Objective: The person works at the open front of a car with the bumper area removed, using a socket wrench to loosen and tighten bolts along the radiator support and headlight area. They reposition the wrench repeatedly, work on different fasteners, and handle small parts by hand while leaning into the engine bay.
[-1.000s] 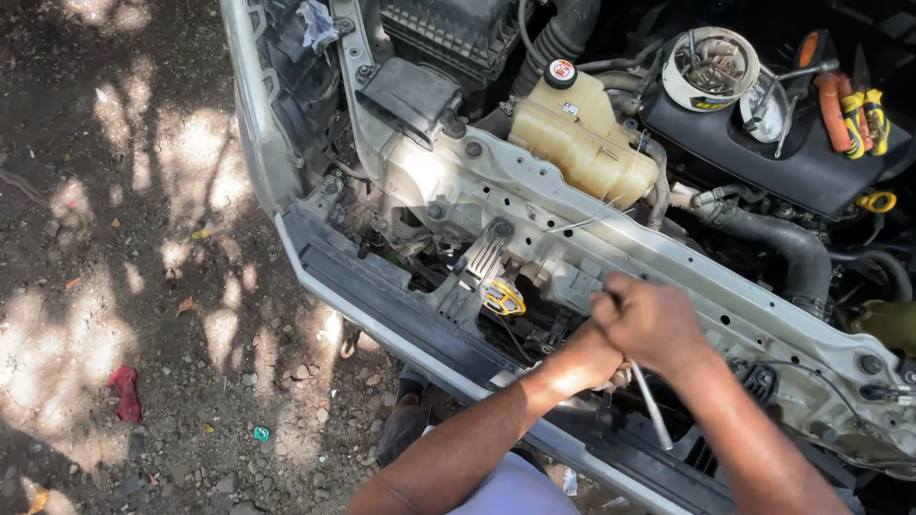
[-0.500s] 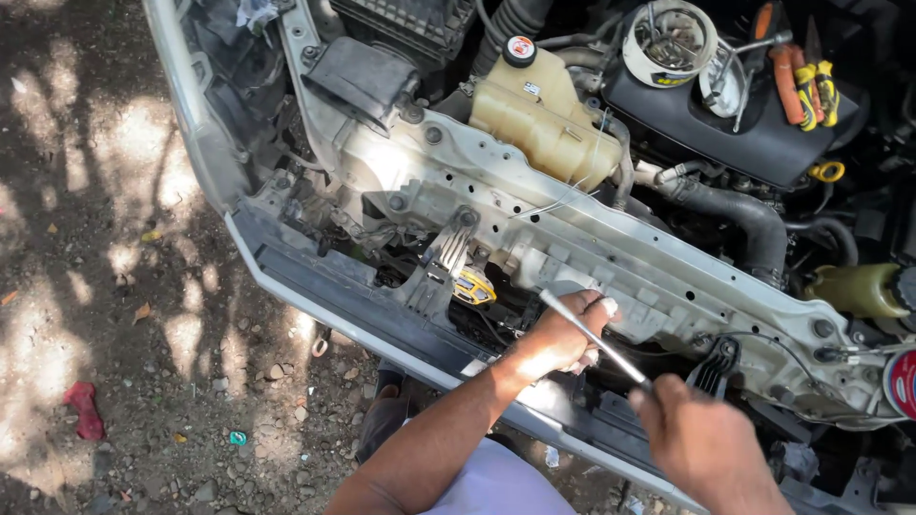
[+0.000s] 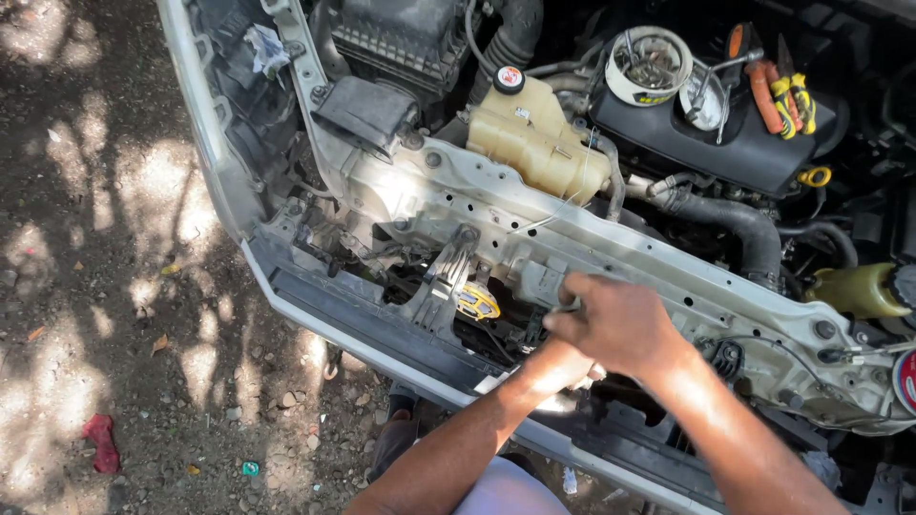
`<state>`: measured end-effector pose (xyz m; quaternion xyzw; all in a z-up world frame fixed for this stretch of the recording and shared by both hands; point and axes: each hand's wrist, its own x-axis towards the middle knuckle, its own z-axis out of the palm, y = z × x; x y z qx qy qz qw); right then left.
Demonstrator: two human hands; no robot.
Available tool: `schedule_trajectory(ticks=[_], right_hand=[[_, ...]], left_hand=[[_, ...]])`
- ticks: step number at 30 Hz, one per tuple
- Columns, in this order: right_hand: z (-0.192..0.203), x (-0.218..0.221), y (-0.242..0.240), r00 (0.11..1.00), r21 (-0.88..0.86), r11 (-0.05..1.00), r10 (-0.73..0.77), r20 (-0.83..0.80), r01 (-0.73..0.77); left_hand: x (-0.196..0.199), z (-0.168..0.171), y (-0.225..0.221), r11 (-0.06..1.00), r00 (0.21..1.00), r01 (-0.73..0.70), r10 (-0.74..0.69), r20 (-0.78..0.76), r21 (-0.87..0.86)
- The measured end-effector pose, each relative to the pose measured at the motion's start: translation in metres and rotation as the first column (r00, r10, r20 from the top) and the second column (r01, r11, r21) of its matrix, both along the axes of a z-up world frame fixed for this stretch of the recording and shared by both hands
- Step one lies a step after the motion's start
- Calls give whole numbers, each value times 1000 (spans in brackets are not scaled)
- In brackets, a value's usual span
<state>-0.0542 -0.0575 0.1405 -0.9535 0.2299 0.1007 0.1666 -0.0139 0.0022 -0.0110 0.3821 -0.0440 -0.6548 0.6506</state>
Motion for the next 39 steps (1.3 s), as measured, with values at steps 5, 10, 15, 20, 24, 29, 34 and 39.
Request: schedule_trajectory(ticks=[5, 10, 15, 20, 24, 29, 34, 39], right_hand=[[-52, -26, -42, 931, 90, 968, -249, 267, 233], [-55, -77, -25, 899, -107, 929, -306, 313, 353], [-43, -125, 12, 937, -169, 925, -321, 136, 341], [-21, -131, 41, 980, -36, 981, -186, 67, 188], [-6, -85, 50, 994, 91, 996, 5, 112, -15], [14, -21, 12, 999, -118, 993, 9, 36, -4], [22, -41, -10, 930, -32, 993, 121, 348, -118], [2, -52, 4, 933, -88, 993, 105, 343, -80]], left_hand=[[0, -73, -15, 993, 933, 63, -23, 358, -99], [11, -24, -6, 990, 910, 121, -80, 408, -76], [13, 9, -5, 992, 868, 112, -126, 481, 56], [-3, -46, -22, 988, 934, 132, -151, 324, 80], [-7, -86, -24, 993, 958, 79, -51, 283, -90], [6, 26, 4, 985, 920, 152, -110, 375, -83], [16, -11, 2, 976, 902, 212, -179, 393, -42], [31, -11, 6, 978, 875, 208, -173, 453, -29]])
